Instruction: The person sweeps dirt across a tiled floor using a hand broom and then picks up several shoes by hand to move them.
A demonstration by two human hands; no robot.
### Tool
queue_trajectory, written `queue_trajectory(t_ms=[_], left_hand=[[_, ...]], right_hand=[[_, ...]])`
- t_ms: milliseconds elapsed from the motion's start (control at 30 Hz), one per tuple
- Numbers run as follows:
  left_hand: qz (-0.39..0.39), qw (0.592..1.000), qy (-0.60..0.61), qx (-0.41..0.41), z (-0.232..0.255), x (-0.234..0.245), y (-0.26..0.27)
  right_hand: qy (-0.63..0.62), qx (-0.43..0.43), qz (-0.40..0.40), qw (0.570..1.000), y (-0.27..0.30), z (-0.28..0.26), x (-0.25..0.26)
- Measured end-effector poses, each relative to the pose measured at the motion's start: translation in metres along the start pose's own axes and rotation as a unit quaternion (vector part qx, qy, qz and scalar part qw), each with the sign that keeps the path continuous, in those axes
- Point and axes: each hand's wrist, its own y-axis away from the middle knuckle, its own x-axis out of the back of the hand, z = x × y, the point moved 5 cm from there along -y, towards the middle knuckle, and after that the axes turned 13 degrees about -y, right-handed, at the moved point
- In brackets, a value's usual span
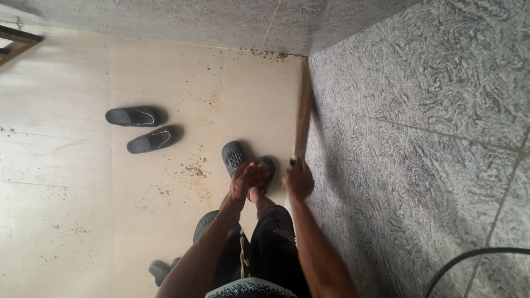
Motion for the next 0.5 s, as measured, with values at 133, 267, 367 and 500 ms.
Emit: queue_trajectory(t_ms=[133,267,367,500], left_hand=[[0.004,0.999,-0.046,-0.004,-0.004,0.006,0.005],[-0.002,1.0,-0.017,-0.02,-0.001,-0.005,0.012],[0.002,1.0,-0.017,0.008,0.001,-0.01,0.009],[0.005,0.999,-0.001,0.031,-0.002,-0.011,0.006]], right_hand=[[0.114,0.071,-0.018,0.991,-0.026,-0.025,-0.004],[0.058,0.17,-0.063,0.982,0.007,0.008,0.021],[-0.073,0.077,-0.081,0.991,0.012,0.034,0.014],[-0.366,-0.15,-0.181,0.9,-0.007,0.056,-0.029]])
